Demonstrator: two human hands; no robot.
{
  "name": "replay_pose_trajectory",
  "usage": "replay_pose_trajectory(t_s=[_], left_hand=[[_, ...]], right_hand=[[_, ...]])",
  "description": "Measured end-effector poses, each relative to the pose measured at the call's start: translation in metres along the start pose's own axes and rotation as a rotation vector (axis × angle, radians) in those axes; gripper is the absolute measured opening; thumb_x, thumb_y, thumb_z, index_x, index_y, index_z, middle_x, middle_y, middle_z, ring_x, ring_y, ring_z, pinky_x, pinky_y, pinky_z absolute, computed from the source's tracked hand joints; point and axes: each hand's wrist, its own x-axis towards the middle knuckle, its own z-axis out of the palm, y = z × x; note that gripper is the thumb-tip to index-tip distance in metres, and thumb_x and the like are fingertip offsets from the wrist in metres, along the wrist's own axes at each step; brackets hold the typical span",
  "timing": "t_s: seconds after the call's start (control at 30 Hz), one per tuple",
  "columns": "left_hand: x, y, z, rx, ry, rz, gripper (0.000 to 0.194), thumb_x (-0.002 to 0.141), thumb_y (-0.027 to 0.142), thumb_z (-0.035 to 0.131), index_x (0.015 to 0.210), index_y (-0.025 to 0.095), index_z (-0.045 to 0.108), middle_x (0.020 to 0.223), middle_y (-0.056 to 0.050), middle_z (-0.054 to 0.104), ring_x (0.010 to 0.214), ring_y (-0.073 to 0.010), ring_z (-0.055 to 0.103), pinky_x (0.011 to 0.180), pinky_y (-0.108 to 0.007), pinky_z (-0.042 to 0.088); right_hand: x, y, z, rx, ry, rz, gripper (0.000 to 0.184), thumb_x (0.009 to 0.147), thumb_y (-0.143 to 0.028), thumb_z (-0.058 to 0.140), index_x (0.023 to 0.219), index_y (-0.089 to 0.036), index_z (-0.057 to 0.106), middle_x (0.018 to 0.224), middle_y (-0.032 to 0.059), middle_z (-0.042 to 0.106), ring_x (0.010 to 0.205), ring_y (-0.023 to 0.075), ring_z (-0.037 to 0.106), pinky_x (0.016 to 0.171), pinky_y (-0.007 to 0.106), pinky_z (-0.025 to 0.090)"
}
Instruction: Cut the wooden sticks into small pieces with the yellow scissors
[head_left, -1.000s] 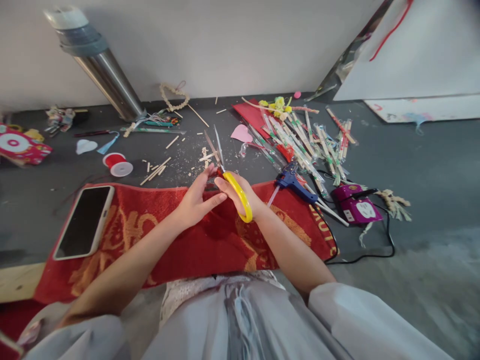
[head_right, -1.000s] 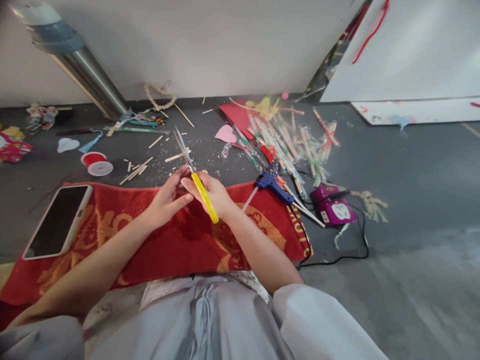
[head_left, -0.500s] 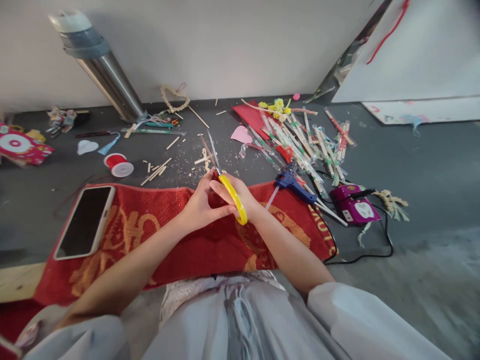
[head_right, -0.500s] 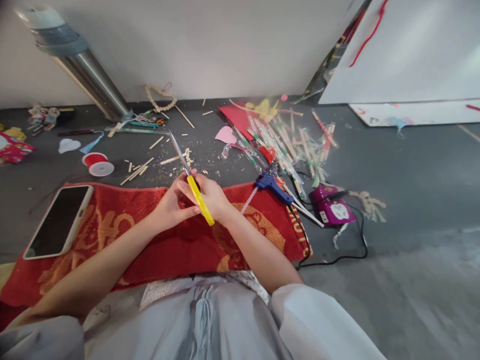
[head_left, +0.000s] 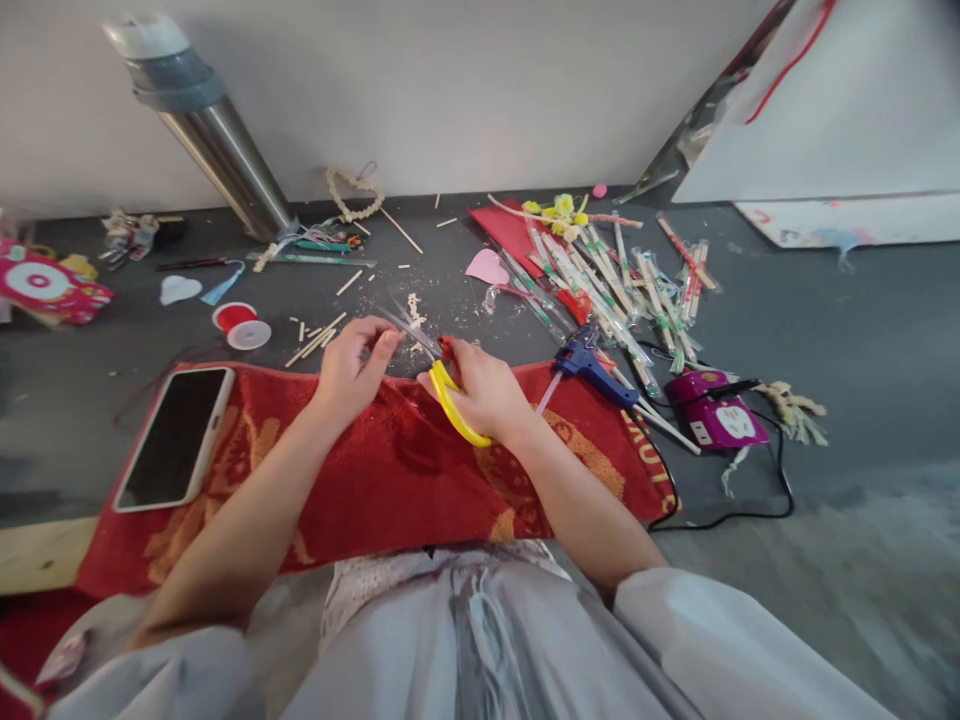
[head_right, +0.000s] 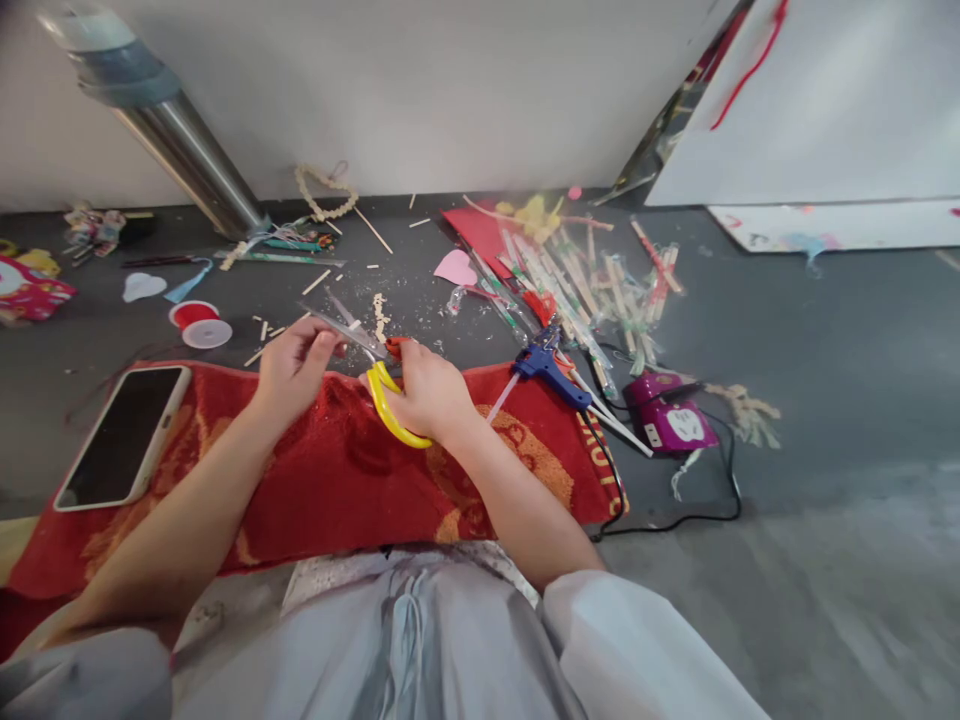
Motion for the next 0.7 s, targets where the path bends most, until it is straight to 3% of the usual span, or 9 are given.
replay_pose_trajectory(t_s=[0.2, 0.7], left_hand=[[0.001, -0.002, -0.003, 0.126, -0.142, 0.239, 0.054, 0.099, 0.055, 0.025, 0.073, 0.019, 0.056, 0.072, -0.004, 0.061, 0.074, -0.0154, 0.06, 0.07, -0.027, 0.049], [-0.002, -0.008, 0.004, -0.026, -0.098, 0.323, 0.044, 0.102, 0.042, 0.032, 0.07, 0.019, 0.051, 0.07, -0.002, 0.058, 0.068, -0.0119, 0.057, 0.067, -0.024, 0.046]], right_hand=[[0.001, 0.003, 0.0, -0.072, -0.057, -0.061, 0.052, 0.092, -0.048, 0.054, 0.128, -0.01, 0.051, 0.12, 0.0156, 0.067, 0.111, 0.0292, 0.064, 0.092, 0.037, 0.046], [0.004, 0.012, -0.007, -0.077, -0.12, -0.193, 0.049, 0.093, -0.046, 0.055, 0.125, -0.009, 0.052, 0.113, 0.0159, 0.068, 0.101, 0.0261, 0.065, 0.083, 0.033, 0.045]])
